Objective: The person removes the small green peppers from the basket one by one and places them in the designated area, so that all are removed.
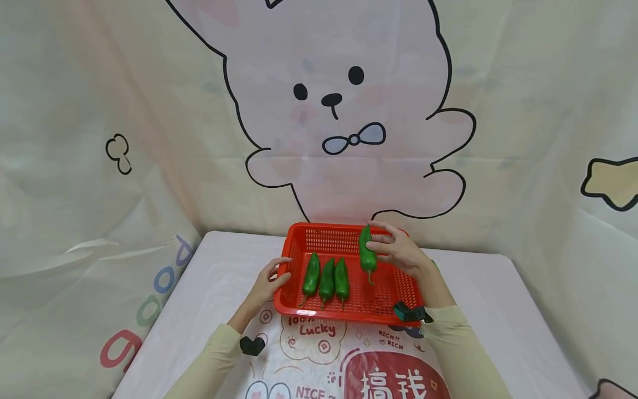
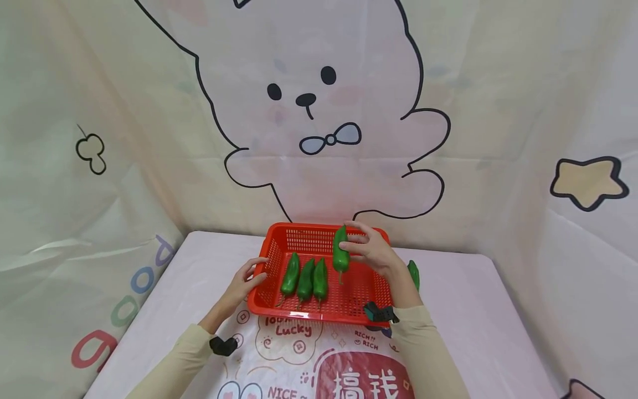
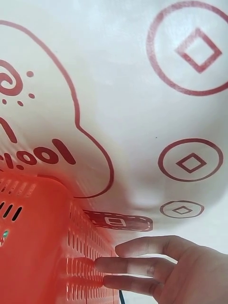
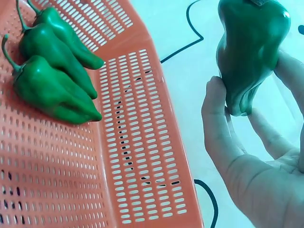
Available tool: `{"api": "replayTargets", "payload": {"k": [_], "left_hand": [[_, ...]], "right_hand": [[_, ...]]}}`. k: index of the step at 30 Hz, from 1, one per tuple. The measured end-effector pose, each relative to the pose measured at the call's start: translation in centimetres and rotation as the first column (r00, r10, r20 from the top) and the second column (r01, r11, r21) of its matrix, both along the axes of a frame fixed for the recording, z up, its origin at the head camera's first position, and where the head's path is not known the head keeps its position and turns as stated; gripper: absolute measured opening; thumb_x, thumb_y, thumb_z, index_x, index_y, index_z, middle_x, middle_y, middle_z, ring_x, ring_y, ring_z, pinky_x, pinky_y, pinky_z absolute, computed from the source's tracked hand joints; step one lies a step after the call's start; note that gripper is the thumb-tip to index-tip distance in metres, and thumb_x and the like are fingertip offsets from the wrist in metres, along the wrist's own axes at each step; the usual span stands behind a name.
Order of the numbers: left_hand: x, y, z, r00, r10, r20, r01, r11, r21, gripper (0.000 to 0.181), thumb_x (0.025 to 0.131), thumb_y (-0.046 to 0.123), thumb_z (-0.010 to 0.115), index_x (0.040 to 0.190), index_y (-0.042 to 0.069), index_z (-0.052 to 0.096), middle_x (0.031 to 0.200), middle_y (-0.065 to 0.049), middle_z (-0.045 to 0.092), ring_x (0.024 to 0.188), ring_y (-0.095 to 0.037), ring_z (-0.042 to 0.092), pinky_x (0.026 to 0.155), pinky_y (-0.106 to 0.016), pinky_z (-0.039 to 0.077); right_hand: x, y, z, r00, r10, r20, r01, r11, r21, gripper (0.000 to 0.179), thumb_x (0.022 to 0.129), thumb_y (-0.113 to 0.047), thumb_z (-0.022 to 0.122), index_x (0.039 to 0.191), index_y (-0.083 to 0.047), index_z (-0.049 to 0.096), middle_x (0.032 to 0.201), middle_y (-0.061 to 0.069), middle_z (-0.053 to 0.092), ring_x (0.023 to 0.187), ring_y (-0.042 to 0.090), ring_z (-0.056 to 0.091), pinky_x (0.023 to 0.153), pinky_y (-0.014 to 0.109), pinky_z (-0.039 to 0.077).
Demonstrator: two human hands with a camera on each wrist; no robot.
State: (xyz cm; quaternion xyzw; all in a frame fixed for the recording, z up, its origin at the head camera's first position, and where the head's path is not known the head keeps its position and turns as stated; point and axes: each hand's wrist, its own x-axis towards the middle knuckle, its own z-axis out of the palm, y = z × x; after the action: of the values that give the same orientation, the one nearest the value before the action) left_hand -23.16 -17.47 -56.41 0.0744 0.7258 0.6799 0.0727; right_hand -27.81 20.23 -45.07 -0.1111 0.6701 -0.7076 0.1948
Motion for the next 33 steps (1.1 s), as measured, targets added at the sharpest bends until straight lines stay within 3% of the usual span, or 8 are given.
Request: {"api": "replayTargets", "payload": {"k": [8, 14, 20, 33], "left_hand": [[0.0, -0.1, 0.0, 1.0, 0.005, -0.001, -0.005, 1.0, -0.009, 0.043, 0.102, 0.012, 0.063, 0.143, 0.017, 0.053, 0.134, -0.025, 0.052, 0.109, -0.046, 0.062, 0.076, -0.05, 0.06], [0.1, 0.0, 0.1, 1.0, 0.002, -0.002, -0.002, 1.0, -0.028, 0.043, 0.102, 0.007, 0.061, 0.143, 0.016, 0.052, 0.136, -0.026, 0.051, 0.113, -0.049, 0.059, 0.078, -0.05, 0.059], [0.2, 0.0, 0.2, 1.0, 0.027, 0.013, -0.027, 0.999, -0.03, 0.044, 0.101, 0.015, 0.066, 0.143, 0.018, 0.053, 0.133, -0.022, 0.053, 0.11, -0.046, 0.061, 0.076, -0.049, 0.06], [0.2, 0.0, 0.2, 1.0, -0.007, 0.003, 0.007, 1.0, 0.011, 0.045, 0.103, 0.008, 0.06, 0.146, 0.007, 0.047, 0.132, -0.032, 0.05, 0.109, -0.058, 0.057, 0.077, -0.058, 0.057]], "right_hand": [[0.7, 1.2, 0.0, 0.999, 0.015, -0.03, -0.016, 1.0, -0.023, 0.072, 0.098, 0.001, 0.065, 0.159, -0.008, 0.029, 0.139, 0.027, 0.043, 0.108, 0.026, 0.063, 0.088, 0.043, 0.057], [1.4, 2.7, -0.1, 1.0, -0.006, -0.026, 0.006, 1.0, 0.012, 0.072, 0.096, -0.001, 0.068, 0.158, -0.01, 0.032, 0.144, 0.025, 0.038, 0.112, 0.027, 0.061, 0.087, 0.041, 0.057], [2.4, 4.3, 0.0, 0.999, 0.019, -0.045, -0.02, 1.0, -0.002, 0.074, 0.097, 0.0, 0.066, 0.159, -0.007, 0.026, 0.144, 0.029, 0.035, 0.112, 0.03, 0.062, 0.091, 0.045, 0.056], [4.4, 8.1, -0.6, 0.997, 0.0, -0.08, 0.003, 0.999, 0.038, 0.067, 0.099, -0.002, 0.062, 0.157, -0.014, 0.032, 0.146, 0.027, 0.036, 0.119, 0.027, 0.06, 0.093, 0.047, 0.054]]}}
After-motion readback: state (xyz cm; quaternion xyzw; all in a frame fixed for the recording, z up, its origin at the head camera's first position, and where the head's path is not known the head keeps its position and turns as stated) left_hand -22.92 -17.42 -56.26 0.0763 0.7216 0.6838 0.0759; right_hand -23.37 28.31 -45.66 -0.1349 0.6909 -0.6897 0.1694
